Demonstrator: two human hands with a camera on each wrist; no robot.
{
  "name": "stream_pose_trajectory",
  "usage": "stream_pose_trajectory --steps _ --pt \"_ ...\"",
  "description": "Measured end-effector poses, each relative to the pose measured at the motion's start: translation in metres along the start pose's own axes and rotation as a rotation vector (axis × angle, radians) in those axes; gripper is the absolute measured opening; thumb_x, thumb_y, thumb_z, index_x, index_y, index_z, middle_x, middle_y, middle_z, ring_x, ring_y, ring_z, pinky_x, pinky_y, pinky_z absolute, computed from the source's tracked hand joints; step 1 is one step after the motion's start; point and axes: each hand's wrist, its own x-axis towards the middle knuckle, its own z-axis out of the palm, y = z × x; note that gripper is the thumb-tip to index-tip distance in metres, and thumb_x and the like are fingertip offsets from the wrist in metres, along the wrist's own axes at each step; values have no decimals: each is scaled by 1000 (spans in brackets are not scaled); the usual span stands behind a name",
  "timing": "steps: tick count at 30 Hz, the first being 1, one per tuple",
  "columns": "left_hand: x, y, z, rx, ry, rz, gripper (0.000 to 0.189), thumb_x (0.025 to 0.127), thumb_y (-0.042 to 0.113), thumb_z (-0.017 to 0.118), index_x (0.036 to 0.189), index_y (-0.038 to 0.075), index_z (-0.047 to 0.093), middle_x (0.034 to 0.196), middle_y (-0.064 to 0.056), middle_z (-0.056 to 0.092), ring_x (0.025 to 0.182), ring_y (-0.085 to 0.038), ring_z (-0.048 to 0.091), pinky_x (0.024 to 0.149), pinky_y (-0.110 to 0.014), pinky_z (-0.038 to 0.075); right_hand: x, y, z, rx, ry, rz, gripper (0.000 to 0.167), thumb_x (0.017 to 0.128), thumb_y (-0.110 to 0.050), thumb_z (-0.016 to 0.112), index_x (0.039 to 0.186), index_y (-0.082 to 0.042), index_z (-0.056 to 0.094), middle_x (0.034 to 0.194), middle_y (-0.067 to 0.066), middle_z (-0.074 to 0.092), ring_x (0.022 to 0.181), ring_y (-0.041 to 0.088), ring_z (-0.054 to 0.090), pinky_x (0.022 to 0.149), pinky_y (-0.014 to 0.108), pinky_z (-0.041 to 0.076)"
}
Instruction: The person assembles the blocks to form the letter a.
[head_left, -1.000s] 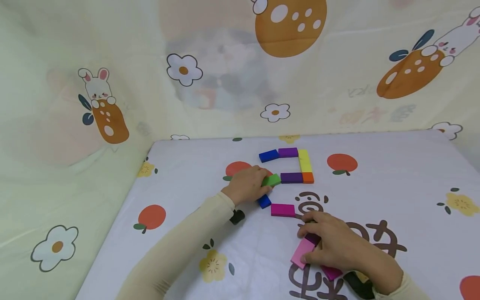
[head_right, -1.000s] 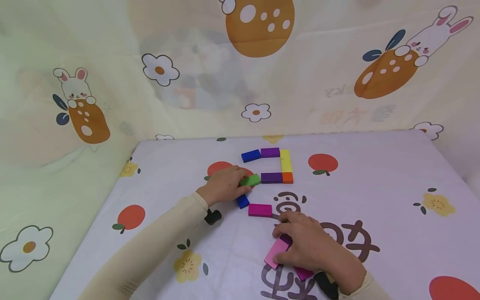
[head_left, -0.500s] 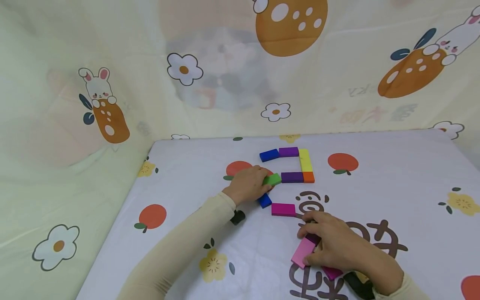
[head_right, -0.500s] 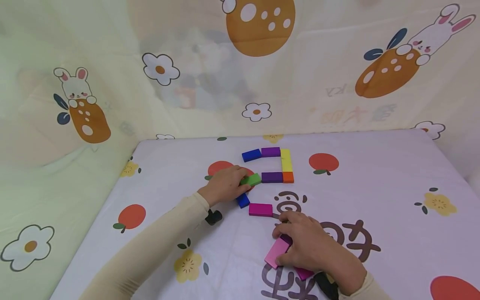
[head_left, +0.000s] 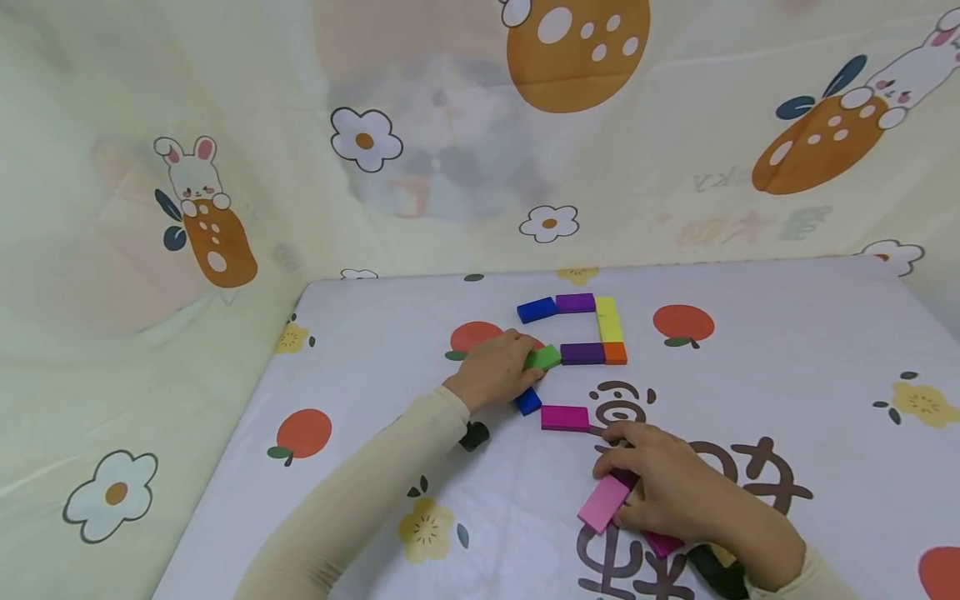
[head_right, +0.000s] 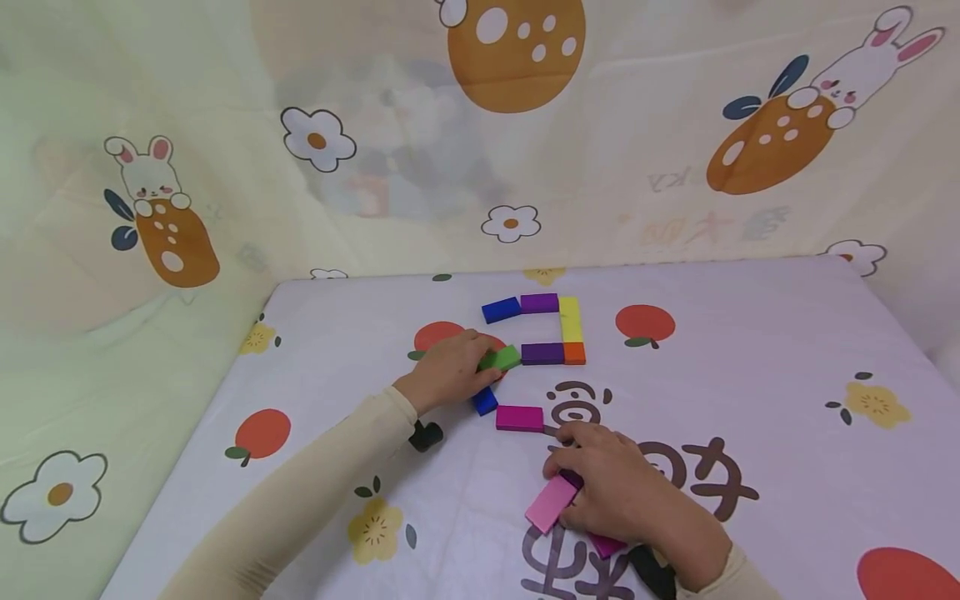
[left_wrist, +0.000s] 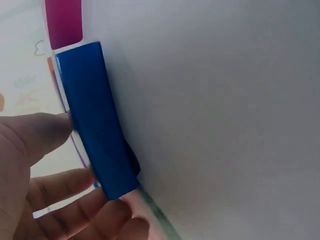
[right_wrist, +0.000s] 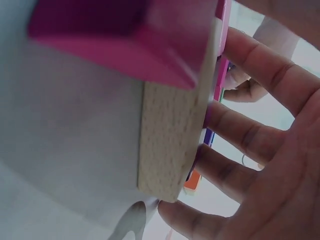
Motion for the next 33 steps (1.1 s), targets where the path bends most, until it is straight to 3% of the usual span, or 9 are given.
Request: stream_pose_trajectory --steps 4,7,13,16,22,28,33 --pt "-4 5 -4 27 45 44 43 103 43 65 133 12 65 110 -3 59 91 -14 54 73 -23 50 1 -1 -1 -5 25 -8 30 76 -36 92 101 -35 77 134 8 63 128 39 55 104 68 44" --pt "-10 11 -8 49 69 119 38 102 42 65 129 14 68 111 -2 60 94 -15 54 74 -24 51 3 -2 0 -24 49 -28 26 76 -37 92 96 -33 76 127 6 66 122 34 59 101 63 48" --pt "-24 22 -8 78 -18 271 41 98 49 69 125 19 72 116 0 63 107 -14 56 91 -25 50 5 -2 0 -48 88 -59 26 74 -38 93 88 -30 74 111 -4 66 105 21 62 92 51 55" --pt "-29 23 -5 88 -39 311 42 95 52 72 122 20 73 112 2 63 105 -13 54 90 -24 47 4 -1 -6 -29 115 -59 25 74 -38 93 87 -31 73 108 -6 66 103 19 62 90 48 56" --pt "-31 24 -1 99 -34 332 39 95 49 74 122 20 74 111 3 63 106 -12 52 90 -25 46 9 11 -26 -9 170 26 24 77 -35 91 88 -24 73 102 -3 67 94 20 61 82 44 58" --pt "-33 24 0 116 -8 374 34 96 47 73 118 21 76 109 2 63 104 -13 52 88 -25 45 25 32 -39 -7 223 116 22 81 -28 85 90 -11 75 83 -2 63 77 18 55 67 36 49" --pt "-33 26 0 125 8 387 33 96 46 74 117 20 76 108 2 64 102 -13 53 87 -25 46 39 43 -42 53 168 229 23 84 -27 81 91 -7 73 73 -1 62 70 18 54 60 32 44"
